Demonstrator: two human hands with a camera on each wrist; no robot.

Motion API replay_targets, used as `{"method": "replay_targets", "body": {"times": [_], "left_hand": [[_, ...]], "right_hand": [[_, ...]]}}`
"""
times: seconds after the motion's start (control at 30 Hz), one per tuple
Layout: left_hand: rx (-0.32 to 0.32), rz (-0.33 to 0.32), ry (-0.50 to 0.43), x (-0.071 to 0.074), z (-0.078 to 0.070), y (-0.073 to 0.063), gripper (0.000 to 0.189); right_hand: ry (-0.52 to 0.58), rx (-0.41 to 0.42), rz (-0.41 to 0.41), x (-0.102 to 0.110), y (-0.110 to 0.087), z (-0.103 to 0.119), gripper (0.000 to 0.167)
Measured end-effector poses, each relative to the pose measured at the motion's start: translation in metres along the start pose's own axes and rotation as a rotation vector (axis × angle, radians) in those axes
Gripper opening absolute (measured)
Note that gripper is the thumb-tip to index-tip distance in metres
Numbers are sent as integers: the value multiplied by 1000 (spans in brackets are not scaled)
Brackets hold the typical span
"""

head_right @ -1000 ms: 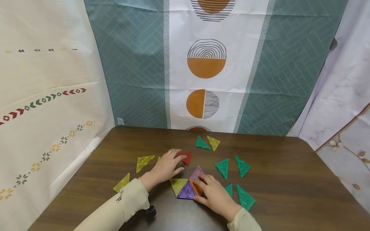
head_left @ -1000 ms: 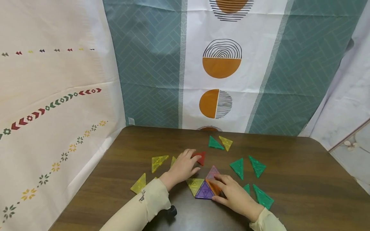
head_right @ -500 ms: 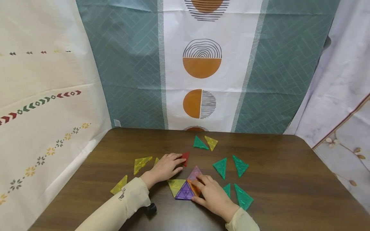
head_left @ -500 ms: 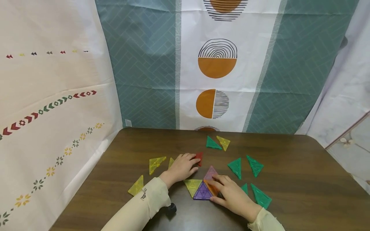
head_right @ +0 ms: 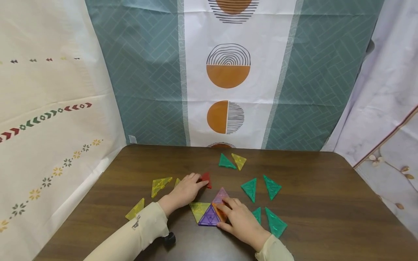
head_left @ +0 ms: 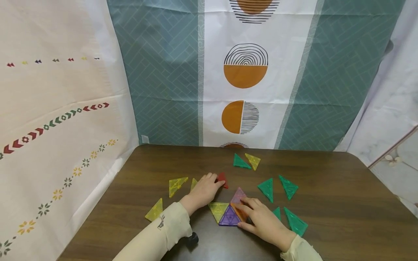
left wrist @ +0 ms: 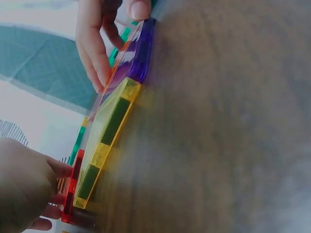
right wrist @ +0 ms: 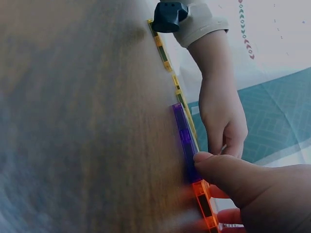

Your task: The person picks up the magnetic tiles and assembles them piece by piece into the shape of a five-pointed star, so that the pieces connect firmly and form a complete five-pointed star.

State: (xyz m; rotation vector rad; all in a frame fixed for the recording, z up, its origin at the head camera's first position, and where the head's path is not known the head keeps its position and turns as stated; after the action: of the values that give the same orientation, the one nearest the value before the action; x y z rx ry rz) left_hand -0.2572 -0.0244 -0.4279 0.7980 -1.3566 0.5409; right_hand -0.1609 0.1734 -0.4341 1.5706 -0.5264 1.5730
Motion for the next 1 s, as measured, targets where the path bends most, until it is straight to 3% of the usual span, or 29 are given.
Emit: {"method": "replay_targets", "body": {"times": [0.3, 0.43, 0.73, 1.0], "left_hand": [[34, -4, 70, 1, -10, -8, 33], [42, 29, 73, -2, -13, -11, 35], [43, 39, 38, -3, -17, -20, 41], [15, -9, 87, -2, -21, -28, 41]], "right_hand": [[2, 1, 0, 1, 1, 0, 50], [12, 1, -2, 1, 0, 0, 50], [16, -2, 8, 1, -1, -1, 50], [16, -5, 5, 1, -1, 0, 49]]}}
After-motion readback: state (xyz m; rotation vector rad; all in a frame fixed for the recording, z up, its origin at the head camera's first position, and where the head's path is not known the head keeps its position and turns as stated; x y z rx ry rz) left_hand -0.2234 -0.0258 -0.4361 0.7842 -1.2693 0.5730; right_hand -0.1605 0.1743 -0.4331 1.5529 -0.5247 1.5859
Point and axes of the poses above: each hand's wrist, its own y-axis towards the middle knuckle, its own x-axis out of the back of the hand, z = x × y, the point moved 2 cm from there along y, towards the middle knuckle, and after that the axes turned 1 degree about x, right-handed, at the moved point
